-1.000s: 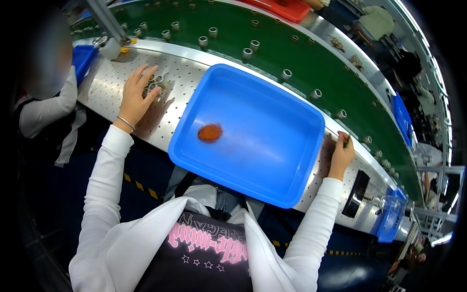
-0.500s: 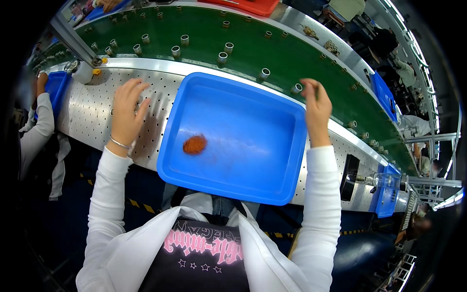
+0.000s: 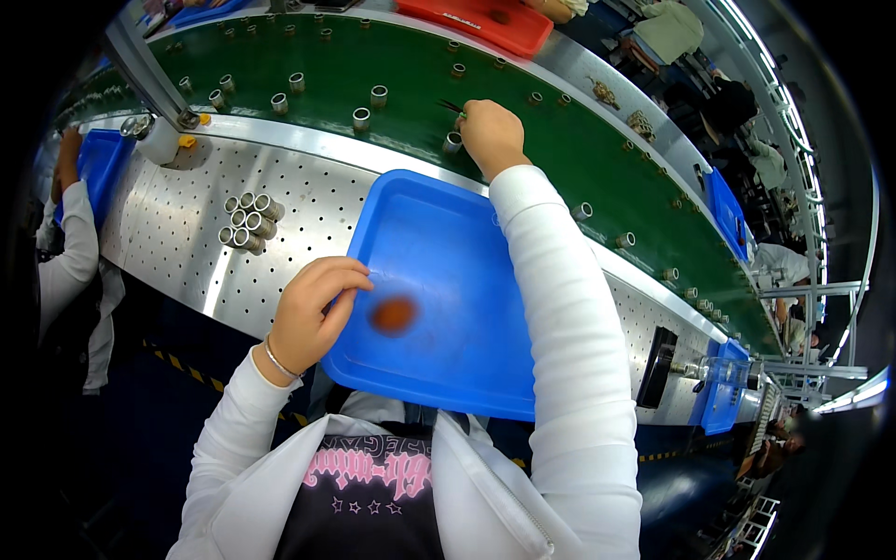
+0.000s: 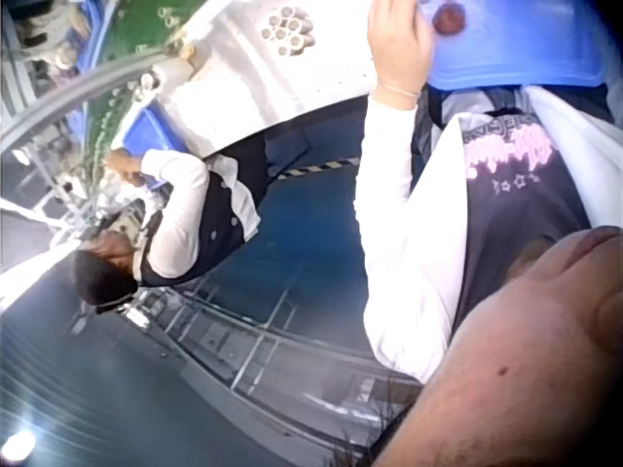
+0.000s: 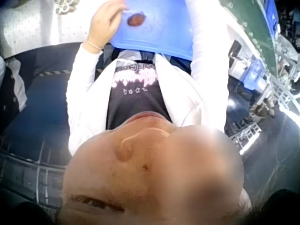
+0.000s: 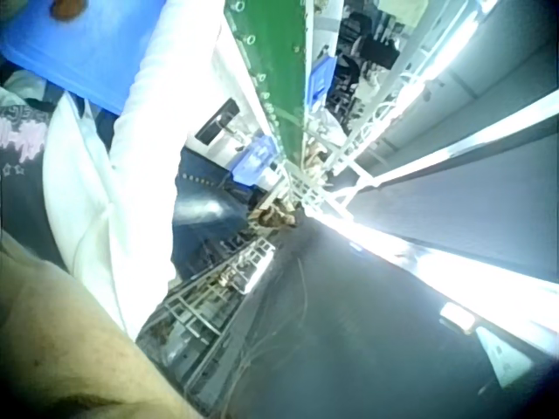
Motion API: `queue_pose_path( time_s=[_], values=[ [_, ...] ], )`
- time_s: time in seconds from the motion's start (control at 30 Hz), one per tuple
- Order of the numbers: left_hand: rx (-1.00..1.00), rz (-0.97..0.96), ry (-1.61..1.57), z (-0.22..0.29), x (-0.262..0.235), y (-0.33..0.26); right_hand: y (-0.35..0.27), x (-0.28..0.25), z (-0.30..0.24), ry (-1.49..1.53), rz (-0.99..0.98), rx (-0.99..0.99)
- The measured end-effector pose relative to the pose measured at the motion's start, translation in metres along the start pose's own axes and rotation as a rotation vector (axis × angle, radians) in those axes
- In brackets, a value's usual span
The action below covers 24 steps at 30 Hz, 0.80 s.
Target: The person uses a pair of pliers to manipulate small cylindrical metal parts on a blue tray. They repeatedly pick up the parts, use the pliers to adjust or clean them, and place them onto a green conveyor belt.
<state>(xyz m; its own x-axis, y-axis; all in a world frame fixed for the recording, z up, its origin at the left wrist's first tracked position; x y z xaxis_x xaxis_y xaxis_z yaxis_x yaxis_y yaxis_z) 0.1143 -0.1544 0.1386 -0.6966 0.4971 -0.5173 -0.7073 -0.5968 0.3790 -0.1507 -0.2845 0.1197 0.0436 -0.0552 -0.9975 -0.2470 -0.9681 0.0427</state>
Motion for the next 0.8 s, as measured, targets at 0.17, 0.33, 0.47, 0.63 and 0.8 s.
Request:
queue_pose_path(
  time_s=[0.17,0.33,0.47,0.63,0.8],
  values=[
    [-0.066,0.003,-0.086,0.000,-0.012,0.000,-0.028,-0.037,-0.002,0.361,0.148,-0.039],
    [-0.207,0.034,-0.503,-0.006,-0.001,0.005,-0.120,-0.072,-0.020,0.922,0.051,-0.158],
    [-0.357,-0.069,-0.797,0.006,0.033,0.007,-0.192,-0.068,-0.030,1.142,-0.087,-0.147],
    [-0.298,-0.169,-0.914,0.033,0.075,0.006,-0.245,-0.055,-0.030,1.145,-0.148,-0.216],
    [-0.370,-0.176,-0.942,0.042,0.093,0.001,-0.270,-0.070,-0.015,1.034,0.034,-0.169]
  ],
)
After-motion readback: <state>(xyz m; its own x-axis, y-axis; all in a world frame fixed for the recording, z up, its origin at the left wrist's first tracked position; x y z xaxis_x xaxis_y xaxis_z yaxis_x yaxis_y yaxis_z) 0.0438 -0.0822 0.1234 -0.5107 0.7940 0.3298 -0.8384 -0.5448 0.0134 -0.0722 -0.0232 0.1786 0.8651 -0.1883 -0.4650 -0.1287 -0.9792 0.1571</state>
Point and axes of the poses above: each hand's wrist, its own y-axis towards the middle knuckle, its own x-axis out of the palm, z = x × y, the point moved 9 cm from there along y, towards the middle knuckle, and after that the axes turned 7 degrees about -z, right-handed, at the moved point
